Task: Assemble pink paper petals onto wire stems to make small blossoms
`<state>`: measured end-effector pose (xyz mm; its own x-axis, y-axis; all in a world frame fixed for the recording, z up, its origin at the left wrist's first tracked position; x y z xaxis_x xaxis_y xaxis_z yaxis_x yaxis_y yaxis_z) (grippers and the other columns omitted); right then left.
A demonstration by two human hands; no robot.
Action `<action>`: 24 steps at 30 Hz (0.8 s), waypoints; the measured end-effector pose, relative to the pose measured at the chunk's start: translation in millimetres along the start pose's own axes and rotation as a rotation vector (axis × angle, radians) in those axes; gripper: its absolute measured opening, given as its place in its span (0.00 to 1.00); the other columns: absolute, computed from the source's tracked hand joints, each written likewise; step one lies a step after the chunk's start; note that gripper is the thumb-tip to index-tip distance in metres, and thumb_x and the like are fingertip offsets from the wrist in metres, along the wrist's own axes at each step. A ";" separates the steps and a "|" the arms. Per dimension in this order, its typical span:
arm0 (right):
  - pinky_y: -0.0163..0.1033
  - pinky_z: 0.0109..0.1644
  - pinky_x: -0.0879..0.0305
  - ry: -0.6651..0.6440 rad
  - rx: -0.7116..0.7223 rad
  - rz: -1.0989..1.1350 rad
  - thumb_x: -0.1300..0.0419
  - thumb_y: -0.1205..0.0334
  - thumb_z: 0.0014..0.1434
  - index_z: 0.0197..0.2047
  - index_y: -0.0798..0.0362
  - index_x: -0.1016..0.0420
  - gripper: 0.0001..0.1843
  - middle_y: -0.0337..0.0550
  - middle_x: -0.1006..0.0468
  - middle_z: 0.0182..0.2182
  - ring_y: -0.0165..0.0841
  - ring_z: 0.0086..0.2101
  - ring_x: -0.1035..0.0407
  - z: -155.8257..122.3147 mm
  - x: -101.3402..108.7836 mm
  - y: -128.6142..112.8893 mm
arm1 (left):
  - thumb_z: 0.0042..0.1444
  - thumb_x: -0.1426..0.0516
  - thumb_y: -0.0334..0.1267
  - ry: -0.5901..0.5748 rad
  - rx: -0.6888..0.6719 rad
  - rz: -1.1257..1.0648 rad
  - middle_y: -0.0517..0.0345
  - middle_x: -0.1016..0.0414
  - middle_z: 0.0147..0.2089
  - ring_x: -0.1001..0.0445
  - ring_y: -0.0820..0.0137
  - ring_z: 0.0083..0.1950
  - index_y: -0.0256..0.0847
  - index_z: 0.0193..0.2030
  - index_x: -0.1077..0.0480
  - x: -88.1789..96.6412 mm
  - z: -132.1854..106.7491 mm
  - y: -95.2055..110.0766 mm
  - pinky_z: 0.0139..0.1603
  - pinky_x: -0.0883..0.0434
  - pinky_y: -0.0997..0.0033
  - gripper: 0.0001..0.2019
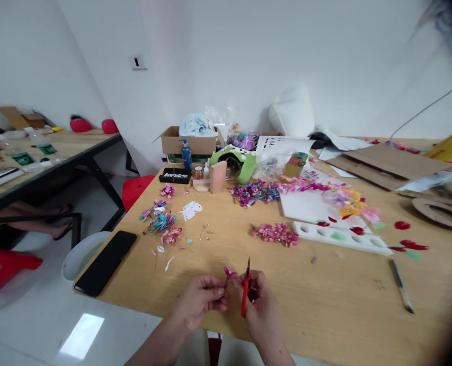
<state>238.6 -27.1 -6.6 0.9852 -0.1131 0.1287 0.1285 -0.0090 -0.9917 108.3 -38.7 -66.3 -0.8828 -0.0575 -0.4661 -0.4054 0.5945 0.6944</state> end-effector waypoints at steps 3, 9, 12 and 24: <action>0.34 0.26 0.40 0.021 -0.001 -0.011 0.39 0.51 0.53 0.31 0.53 0.35 0.14 0.36 0.32 0.20 0.30 0.22 0.37 1.1 2.4 1.3 | 0.28 0.29 0.40 0.008 -0.007 -0.001 0.57 0.26 0.21 0.29 0.74 0.21 0.32 0.26 0.29 -0.3 0.6 0.4 0.26 0.33 0.73 0.19; 0.35 0.26 0.41 0.069 0.012 -0.001 0.39 0.50 0.50 0.28 0.52 0.36 0.15 0.38 0.31 0.22 0.32 0.23 0.36 11.3 10.9 5.9 | 0.29 0.29 0.40 0.040 -0.060 0.035 0.57 0.26 0.22 0.30 0.73 0.23 0.33 0.27 0.28 1.2 0.4 16.9 0.19 0.39 0.78 0.19; 0.35 0.26 0.41 0.087 0.027 0.018 0.38 0.50 0.49 0.27 0.52 0.36 0.15 0.38 0.32 0.22 0.32 0.24 0.37 24.4 12.6 8.4 | 0.28 0.29 0.41 0.014 -0.095 0.057 0.52 0.24 0.25 0.30 0.74 0.23 0.31 0.27 0.27 -4.4 9.4 32.8 0.20 0.38 0.77 0.20; 0.31 0.20 0.44 0.036 -0.049 0.261 0.44 0.37 0.53 0.28 0.52 0.38 0.24 0.35 0.35 0.21 0.26 0.20 0.40 50.6 -1.7 5.6 | 0.22 0.28 0.43 -0.002 -0.253 0.096 0.55 0.25 0.21 0.30 0.73 0.21 0.32 0.24 0.24 -8.0 69.8 89.0 0.24 0.33 0.74 0.21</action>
<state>243.4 23.3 -12.1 0.9795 -0.1530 -0.1311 -0.1361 -0.0231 -0.9904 95.9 70.6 -39.0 -0.9196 -0.0094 -0.3926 -0.3668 0.3781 0.8500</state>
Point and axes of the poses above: each hand's wrist, its own z-axis towards the middle knuckle, its own x-axis out of the back of the hand, y = z × x, the point moved 10 cm from there along z, towards the middle knuckle
